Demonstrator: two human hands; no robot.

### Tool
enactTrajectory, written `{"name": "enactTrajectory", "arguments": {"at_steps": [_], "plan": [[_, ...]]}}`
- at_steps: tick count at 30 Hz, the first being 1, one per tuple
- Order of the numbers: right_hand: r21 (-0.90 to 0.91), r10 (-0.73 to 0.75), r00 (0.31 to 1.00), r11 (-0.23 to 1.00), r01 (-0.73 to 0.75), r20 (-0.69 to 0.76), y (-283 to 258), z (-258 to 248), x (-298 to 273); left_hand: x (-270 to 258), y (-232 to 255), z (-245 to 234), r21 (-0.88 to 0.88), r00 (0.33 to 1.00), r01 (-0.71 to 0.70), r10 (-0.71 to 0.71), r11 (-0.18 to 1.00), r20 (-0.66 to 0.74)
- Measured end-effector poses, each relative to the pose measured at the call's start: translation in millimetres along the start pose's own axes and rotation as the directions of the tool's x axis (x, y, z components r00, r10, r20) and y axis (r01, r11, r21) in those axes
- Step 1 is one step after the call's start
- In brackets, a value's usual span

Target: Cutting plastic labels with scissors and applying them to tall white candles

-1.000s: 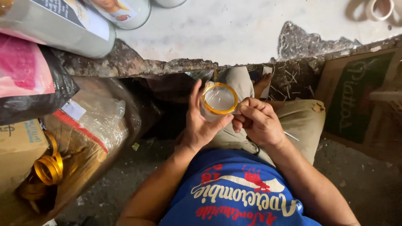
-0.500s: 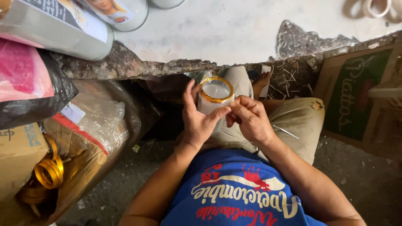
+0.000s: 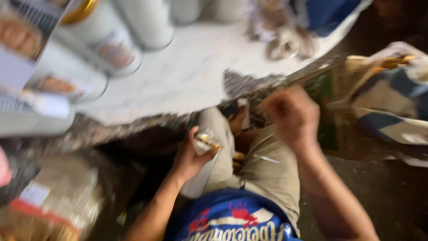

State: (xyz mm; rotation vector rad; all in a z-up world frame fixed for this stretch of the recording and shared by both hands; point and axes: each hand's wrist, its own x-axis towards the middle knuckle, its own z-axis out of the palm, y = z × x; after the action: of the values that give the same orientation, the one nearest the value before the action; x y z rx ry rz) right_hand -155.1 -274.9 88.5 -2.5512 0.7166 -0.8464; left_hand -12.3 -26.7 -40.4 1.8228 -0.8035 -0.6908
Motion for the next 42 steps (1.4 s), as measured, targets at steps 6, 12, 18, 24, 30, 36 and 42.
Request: {"name": "enactTrajectory", "arguments": {"at_steps": [6, 12, 18, 24, 30, 36, 42], "plan": [[-0.194, -0.222, 0.870, 0.970, 0.150, -0.440, 76.5, -95.0, 132.0, 14.0, 34.0, -1.8, 0.130, 0.903, 0.368, -0.388, 0.921, 0.187], [0.186, 0.394, 0.919, 0.905, -0.383, -0.025, 93.0, -86.2, 201.7, 15.0, 59.9, -7.3, 0.244, 0.818, 0.503, -0.548, 0.829, 0.173], [0.511, 0.270, 0.920, 0.855, -0.092, -0.286, 65.8, -99.1, 178.3, 17.8, 49.8, -8.4, 0.198, 0.833, 0.485, -0.519, 0.852, 0.191], [0.237, 0.089, 0.957, 0.971, -0.021, -0.278, 61.1, -81.6, 119.9, 15.7, -4.3, 4.4, 0.106, 0.925, 0.304, -0.320, 0.947, 0.203], [0.068, 0.018, 0.968, 0.998, -0.001, -0.251, 92.7, -68.1, 120.7, 13.3, -19.3, 9.3, 0.061, 0.961, 0.201, -0.209, 0.978, 0.181], [-0.180, -0.229, 0.938, 0.966, 0.186, -0.260, 105.2, -68.7, 120.5, 13.5, -17.2, 7.1, 0.122, 0.948, 0.213, -0.236, 0.969, 0.212], [-0.483, -0.359, 0.923, 0.838, 0.254, -0.137, 115.9, -86.9, 123.8, 16.7, -54.4, 17.8, 0.096, 0.964, 0.140, -0.157, 0.986, 0.212]]}}
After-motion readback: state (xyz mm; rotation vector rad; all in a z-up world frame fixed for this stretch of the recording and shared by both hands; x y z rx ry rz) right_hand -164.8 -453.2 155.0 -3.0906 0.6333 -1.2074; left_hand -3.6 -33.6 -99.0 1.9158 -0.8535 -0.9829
